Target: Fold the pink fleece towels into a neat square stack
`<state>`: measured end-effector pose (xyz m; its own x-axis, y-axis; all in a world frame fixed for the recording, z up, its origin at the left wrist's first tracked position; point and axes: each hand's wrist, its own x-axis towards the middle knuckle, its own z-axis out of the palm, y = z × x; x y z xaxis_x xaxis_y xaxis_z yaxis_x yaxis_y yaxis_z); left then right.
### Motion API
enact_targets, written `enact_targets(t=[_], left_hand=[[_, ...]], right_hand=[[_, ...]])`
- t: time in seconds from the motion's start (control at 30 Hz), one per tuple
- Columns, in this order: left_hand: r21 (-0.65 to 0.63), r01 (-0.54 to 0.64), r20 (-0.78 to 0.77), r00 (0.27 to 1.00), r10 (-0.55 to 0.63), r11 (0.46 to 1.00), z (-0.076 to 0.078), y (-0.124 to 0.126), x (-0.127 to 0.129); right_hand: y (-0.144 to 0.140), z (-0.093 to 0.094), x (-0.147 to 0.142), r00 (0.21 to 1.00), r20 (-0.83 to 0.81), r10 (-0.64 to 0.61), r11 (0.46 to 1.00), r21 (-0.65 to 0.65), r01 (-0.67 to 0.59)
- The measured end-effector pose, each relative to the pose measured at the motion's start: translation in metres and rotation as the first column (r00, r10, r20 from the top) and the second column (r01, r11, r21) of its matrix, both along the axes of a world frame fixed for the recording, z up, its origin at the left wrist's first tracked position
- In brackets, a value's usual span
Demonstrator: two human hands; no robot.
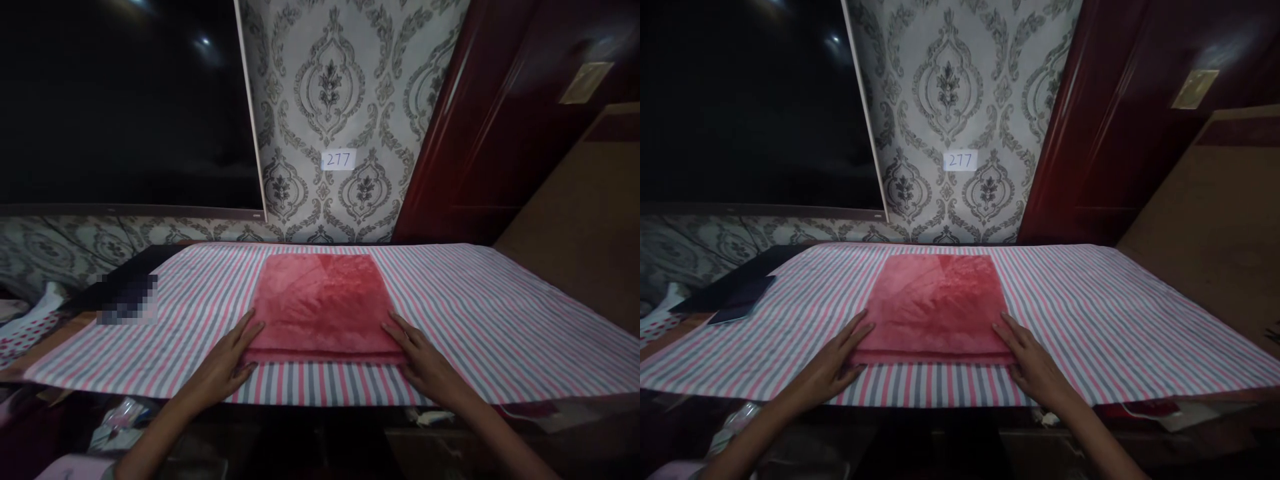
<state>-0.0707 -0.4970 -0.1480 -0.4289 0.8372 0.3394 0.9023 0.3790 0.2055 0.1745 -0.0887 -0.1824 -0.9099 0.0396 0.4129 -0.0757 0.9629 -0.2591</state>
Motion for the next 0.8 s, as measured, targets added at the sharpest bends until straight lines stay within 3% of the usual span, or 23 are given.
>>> enact_targets(t=[0.27,0.37,0.43,0.53,0.67,0.73,0.8], left_hand=[[0.0,-0.073,-0.188,0.98,0.071,0.997,-0.024,0.014,-0.011],[0.039,-0.068,-0.196,0.978,0.074,0.997,-0.021,0.016,-0.012],[0.078,-0.071,-0.177,0.981,0.084,0.994,-0.007,0.02,-0.015],[0.194,-0.081,-0.154,0.982,0.112,0.978,0.038,0.03,-0.024],[0.403,-0.128,-0.113,0.976,0.187,0.906,0.128,0.047,-0.027],[0.515,-0.157,-0.036,0.978,0.204,0.843,0.172,0.055,-0.027],[0.589,-0.177,0.101,0.984,0.145,0.788,0.207,0.063,-0.032]], right_hand=[[0.009,-0.017,-0.013,0.989,-0.145,-0.002,0.992,0.126,0.021],[0.007,-0.006,-0.018,0.981,-0.193,-0.009,0.992,0.123,0.034],[0.007,0.009,-0.024,0.971,-0.237,-0.024,0.994,0.094,0.047],[0.011,0.046,-0.036,0.936,-0.344,-0.066,0.997,0.005,0.072],[0.016,0.119,-0.048,0.846,-0.504,-0.173,0.979,-0.18,0.093],[0.017,0.159,-0.054,0.81,-0.532,-0.247,0.943,-0.324,0.076],[0.022,0.193,-0.061,0.788,-0.54,-0.296,0.884,-0.468,0.011]])
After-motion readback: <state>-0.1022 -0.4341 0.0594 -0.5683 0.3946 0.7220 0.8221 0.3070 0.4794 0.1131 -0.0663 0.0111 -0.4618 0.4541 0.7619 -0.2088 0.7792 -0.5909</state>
